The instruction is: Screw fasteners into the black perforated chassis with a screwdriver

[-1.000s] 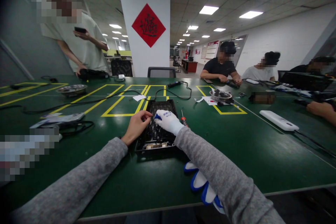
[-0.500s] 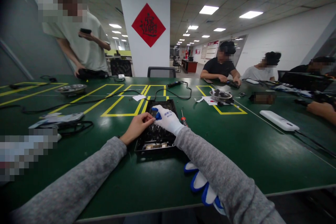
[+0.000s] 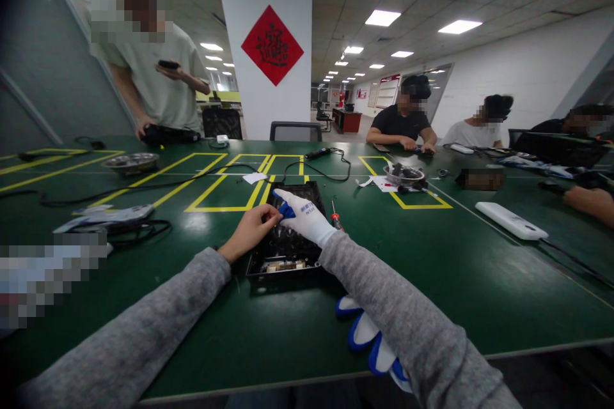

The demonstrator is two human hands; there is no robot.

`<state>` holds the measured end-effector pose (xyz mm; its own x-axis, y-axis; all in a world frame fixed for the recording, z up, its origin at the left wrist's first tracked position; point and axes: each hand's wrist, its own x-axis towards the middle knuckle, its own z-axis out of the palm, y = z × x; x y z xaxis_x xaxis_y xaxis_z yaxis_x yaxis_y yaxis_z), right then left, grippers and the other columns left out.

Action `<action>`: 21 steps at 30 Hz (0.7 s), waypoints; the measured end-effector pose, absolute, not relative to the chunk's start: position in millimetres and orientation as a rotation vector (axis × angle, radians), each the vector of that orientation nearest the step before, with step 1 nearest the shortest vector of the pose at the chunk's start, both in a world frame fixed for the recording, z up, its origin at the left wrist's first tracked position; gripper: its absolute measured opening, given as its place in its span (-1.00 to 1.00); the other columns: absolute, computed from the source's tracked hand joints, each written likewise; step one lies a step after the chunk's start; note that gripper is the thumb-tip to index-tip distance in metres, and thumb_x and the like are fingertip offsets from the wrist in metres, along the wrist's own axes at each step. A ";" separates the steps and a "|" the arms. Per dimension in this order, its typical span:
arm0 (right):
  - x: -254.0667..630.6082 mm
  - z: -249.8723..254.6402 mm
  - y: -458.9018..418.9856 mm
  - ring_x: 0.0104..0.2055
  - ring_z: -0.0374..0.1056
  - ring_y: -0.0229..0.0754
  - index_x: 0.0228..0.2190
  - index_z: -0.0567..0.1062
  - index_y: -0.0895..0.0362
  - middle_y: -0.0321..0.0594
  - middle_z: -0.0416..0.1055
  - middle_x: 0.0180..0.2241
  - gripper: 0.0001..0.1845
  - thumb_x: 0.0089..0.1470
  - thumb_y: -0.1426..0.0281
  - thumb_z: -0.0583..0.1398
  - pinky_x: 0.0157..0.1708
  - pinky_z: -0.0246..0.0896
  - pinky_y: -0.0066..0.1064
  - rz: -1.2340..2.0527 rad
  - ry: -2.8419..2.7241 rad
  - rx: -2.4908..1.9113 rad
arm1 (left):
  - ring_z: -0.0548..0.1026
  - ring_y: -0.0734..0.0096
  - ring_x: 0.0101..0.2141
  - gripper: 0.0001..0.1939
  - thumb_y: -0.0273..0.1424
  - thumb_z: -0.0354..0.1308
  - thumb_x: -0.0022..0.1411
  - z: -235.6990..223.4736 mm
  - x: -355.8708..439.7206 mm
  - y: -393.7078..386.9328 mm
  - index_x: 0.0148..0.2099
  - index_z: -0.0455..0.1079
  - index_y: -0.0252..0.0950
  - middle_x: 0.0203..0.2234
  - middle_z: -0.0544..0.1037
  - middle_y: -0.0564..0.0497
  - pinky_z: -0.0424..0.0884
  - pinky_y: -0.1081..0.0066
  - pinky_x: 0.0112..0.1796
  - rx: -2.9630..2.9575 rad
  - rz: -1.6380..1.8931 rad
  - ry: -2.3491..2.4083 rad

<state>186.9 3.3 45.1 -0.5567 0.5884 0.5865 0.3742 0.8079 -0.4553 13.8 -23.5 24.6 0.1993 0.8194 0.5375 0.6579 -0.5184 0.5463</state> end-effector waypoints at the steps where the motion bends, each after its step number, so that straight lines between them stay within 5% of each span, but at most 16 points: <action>1: 188.1 43.9 4.9 0.10 0.18 -0.16 0.13 0.19 0.14 -0.11 0.29 0.05 -0.29 -0.10 0.50 0.20 0.11 0.01 -0.30 0.346 -2.193 -0.763 | 0.35 0.39 -0.47 -0.78 -0.27 0.04 0.20 24.3 13.8 -23.2 -0.36 0.37 -0.31 -0.53 0.40 0.04 0.23 0.44 -0.44 2.280 1.227 1.435; 7: 194.5 39.3 12.8 -0.30 0.34 -0.20 -0.36 0.48 0.15 -0.23 0.45 -0.37 -0.84 -0.08 0.38 0.21 -0.21 0.22 -0.34 0.321 -2.059 -1.122 | 0.35 0.36 -0.39 -0.83 -0.35 -0.05 0.26 25.0 14.6 -23.5 -0.34 0.27 -0.29 -0.46 0.38 0.02 0.27 0.39 -0.33 2.274 1.348 1.447; 21: 188.8 56.7 -10.3 -0.28 0.32 -0.24 -0.31 0.47 0.16 -0.24 0.44 -0.33 -0.80 0.06 0.33 0.11 -0.19 0.16 -0.42 0.316 -2.119 -0.870 | 0.36 0.31 -0.34 -0.84 -0.36 -0.16 0.31 41.3 20.3 -42.5 -0.24 0.22 -0.26 -0.36 0.38 -0.03 0.26 0.37 -0.30 2.521 1.221 1.506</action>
<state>188.8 -10.3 56.7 -0.4384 0.6784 0.5896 0.4769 0.7316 -0.4871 20.3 -42.5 41.3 0.2569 0.7355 0.6269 0.7654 -0.5509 0.3328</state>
